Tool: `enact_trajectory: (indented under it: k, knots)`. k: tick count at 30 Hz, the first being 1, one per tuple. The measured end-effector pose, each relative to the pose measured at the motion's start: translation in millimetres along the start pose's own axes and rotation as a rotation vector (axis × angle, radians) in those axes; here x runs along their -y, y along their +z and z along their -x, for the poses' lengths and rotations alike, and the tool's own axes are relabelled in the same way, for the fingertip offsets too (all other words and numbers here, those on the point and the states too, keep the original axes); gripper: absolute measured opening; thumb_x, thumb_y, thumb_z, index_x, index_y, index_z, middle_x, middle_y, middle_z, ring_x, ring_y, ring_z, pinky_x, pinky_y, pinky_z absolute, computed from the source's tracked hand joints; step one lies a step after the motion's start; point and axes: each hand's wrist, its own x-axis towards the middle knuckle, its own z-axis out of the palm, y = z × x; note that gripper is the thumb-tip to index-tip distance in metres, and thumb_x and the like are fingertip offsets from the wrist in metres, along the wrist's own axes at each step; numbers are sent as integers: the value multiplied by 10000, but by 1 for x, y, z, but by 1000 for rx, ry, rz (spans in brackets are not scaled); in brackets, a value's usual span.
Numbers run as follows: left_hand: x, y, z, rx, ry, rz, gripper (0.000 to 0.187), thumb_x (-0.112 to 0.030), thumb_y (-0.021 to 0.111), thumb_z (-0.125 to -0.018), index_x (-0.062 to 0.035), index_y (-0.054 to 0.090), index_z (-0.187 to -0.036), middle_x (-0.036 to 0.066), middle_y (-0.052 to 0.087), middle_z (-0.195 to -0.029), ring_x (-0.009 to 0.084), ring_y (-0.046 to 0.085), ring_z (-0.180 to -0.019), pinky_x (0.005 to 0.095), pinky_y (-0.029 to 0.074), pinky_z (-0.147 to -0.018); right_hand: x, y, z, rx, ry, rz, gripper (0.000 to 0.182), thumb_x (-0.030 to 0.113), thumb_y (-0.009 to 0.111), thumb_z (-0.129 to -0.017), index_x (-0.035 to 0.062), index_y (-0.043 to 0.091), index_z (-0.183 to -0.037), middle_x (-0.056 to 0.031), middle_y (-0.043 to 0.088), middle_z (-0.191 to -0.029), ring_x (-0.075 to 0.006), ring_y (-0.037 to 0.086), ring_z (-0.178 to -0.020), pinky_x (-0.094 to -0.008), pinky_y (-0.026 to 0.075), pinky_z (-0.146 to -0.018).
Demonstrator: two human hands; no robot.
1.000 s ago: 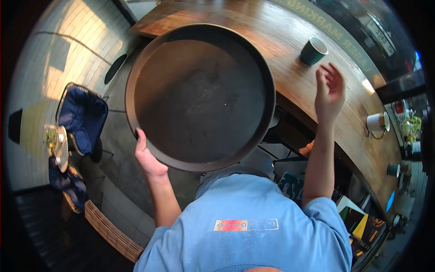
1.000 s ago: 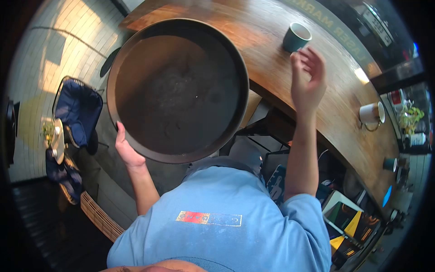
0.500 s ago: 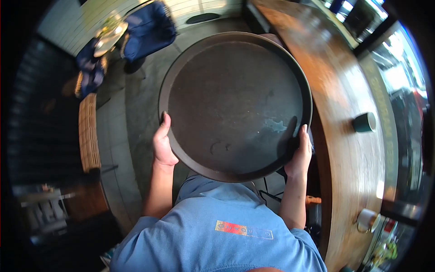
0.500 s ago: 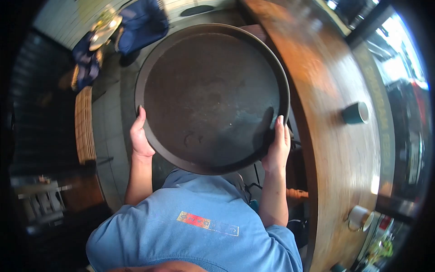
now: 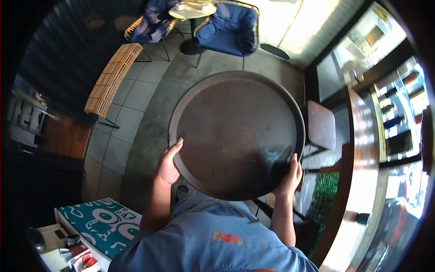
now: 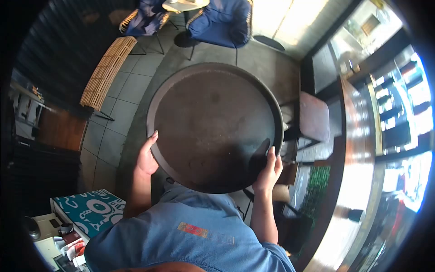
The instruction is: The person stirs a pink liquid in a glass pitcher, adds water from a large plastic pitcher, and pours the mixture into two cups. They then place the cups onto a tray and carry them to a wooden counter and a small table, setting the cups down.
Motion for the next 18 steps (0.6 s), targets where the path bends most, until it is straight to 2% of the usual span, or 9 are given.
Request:
enact_trajectory:
  k: [1,3,4,5,7,8,13,14,18]
  knots:
    - [-10,-15,-11,-27,-10,166,293,-215,601,-909,-98,604,-1178,28,621,-1148,181,570,-1099,366,430,-967,-12,18,-8,51,18,34,251,274,572,-953,50,621,-1055,-27,638,-972,-120,603,-872,-266,489,-764]
    - [-34,-39,-34,-173,78,158,308,-262,580,-915,-101,613,-1176,25,602,-1194,170,531,-1150,354,401,-995,-19,87,-12,108,9,-30,290,270,565,-942,47,586,-1125,-55,631,-1011,-156,608,-896,-303,494,-783]
    - [-48,-51,-42,-259,140,94,318,-262,574,-918,-94,608,-1185,25,595,-1205,168,523,-1157,348,394,-1002,-31,103,-20,162,54,-54,355,290,562,-928,59,545,-1197,-81,614,-1076,-194,602,-953,-339,495,-812]
    - [-64,-63,-49,-347,201,33,327,-262,568,-920,-86,603,-1194,26,588,-1216,166,515,-1164,342,386,-1008,-47,119,-29,167,71,-44,355,290,562,-928,59,545,-1197,-81,614,-1076,-194,602,-953,-339,495,-812]
    - [-99,-91,-63,-337,218,76,339,-261,561,-923,-75,594,-1206,28,583,-1224,166,511,-1170,339,379,-1014,-66,161,-48,217,291,-149,385,347,534,-934,57,565,-1185,-72,631,-1076,-224,617,-951,-357,494,-847]
    - [-117,-101,-70,-309,229,104,352,-259,554,-926,-65,585,-1218,30,578,-1232,167,506,-1175,336,372,-1020,-74,184,-53,227,308,-192,401,361,532,-930,60,563,-1193,-78,626,-1105,-234,611,-969,-367,487,-866]
    - [-200,-104,-102,-343,335,84,362,-252,543,-930,-42,576,-1223,41,567,-1250,169,495,-1191,334,364,-1025,-88,284,-68,230,239,-33,366,315,587,-911,50,567,-1163,-75,622,-1057,-206,603,-950,-337,482,-853]
    - [-208,-110,-113,-322,350,113,370,-252,542,-930,-35,572,-1228,46,564,-1254,170,489,-1198,335,361,-1028,-91,297,-72,199,189,63,350,291,620,-900,48,567,-1148,-67,619,-1029,-184,595,-943,-316,474,-851]
    - [-224,-128,-164,-350,369,19,415,-301,463,-955,-60,519,-1288,47,551,-1277,205,493,-1197,360,369,-1020,-107,328,-110,246,257,23,384,289,633,-890,43,556,-1175,-81,613,-1067,-192,589,-969,-327,474,-855]
